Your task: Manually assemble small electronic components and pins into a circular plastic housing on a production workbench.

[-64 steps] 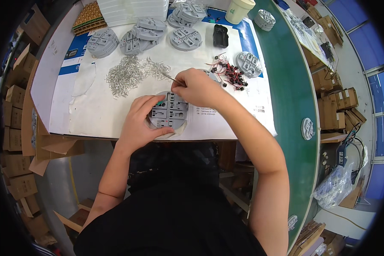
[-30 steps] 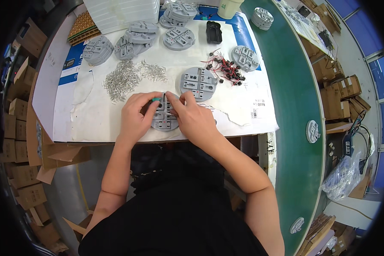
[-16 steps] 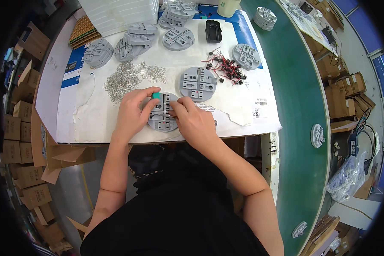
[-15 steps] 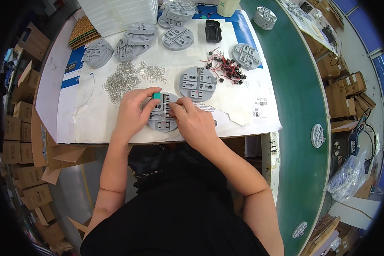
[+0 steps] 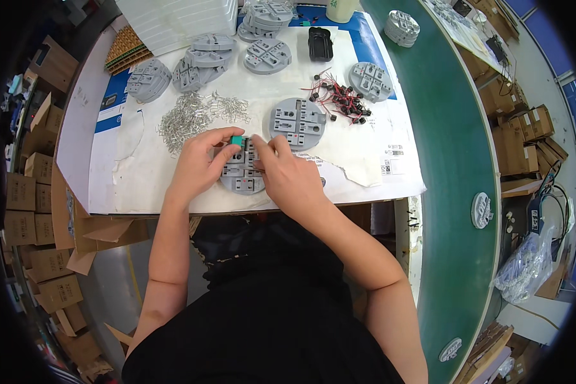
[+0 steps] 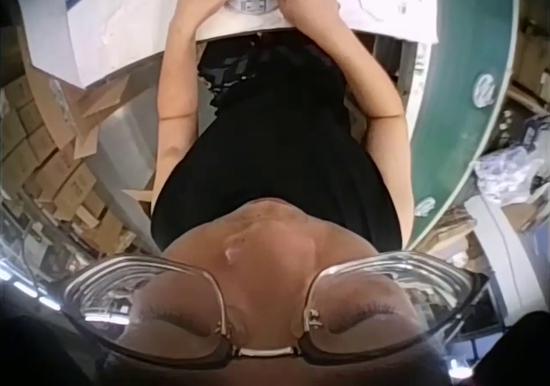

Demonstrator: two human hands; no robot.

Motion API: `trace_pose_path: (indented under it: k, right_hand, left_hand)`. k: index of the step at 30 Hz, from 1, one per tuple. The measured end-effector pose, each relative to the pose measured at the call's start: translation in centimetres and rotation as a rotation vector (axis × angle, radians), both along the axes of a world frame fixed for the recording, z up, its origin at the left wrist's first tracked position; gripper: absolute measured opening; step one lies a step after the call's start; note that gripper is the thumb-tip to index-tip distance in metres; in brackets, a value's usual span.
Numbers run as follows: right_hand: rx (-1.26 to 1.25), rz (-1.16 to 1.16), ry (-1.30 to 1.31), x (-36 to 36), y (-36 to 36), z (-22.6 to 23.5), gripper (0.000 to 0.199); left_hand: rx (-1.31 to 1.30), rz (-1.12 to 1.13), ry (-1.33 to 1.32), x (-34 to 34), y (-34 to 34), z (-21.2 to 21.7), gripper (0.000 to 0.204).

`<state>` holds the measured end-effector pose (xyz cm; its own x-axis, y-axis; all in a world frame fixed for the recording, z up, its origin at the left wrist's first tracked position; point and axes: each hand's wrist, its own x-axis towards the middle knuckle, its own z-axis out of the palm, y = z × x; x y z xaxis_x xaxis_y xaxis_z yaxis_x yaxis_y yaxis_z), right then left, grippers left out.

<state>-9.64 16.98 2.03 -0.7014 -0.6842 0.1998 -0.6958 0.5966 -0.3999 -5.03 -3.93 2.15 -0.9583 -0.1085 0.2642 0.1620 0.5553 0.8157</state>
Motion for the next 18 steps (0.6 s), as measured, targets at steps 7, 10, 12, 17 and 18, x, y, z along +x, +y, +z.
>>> trace_pose_path:
  k: [7,10,12,17,18]
  right_hand:
    - [-0.168,-0.035,0.026,0.2,0.1,-1.7,0.023]
    - [-0.146,-0.046,0.021,0.3,0.3,-1.7,0.024]
    - [-0.126,-0.060,0.022,0.3,0.3,-1.4,0.025]
    - [-0.266,-0.103,-0.013,-1.0,1.5,0.1,0.018]
    - [-0.369,-0.150,0.009,-2.1,2.4,0.5,0.017]
  left_hand:
    - [-0.408,-0.032,0.016,-0.4,0.5,1.7,0.023]
    - [-0.476,-0.053,0.031,-1.0,0.6,1.9,0.023]
    - [-0.516,-0.088,0.042,-1.6,0.8,2.0,0.023]
    - [-0.642,-0.154,-0.038,-2.1,1.4,3.0,0.022]
    - [-0.644,-0.157,-0.053,-2.1,1.2,2.9,0.023]
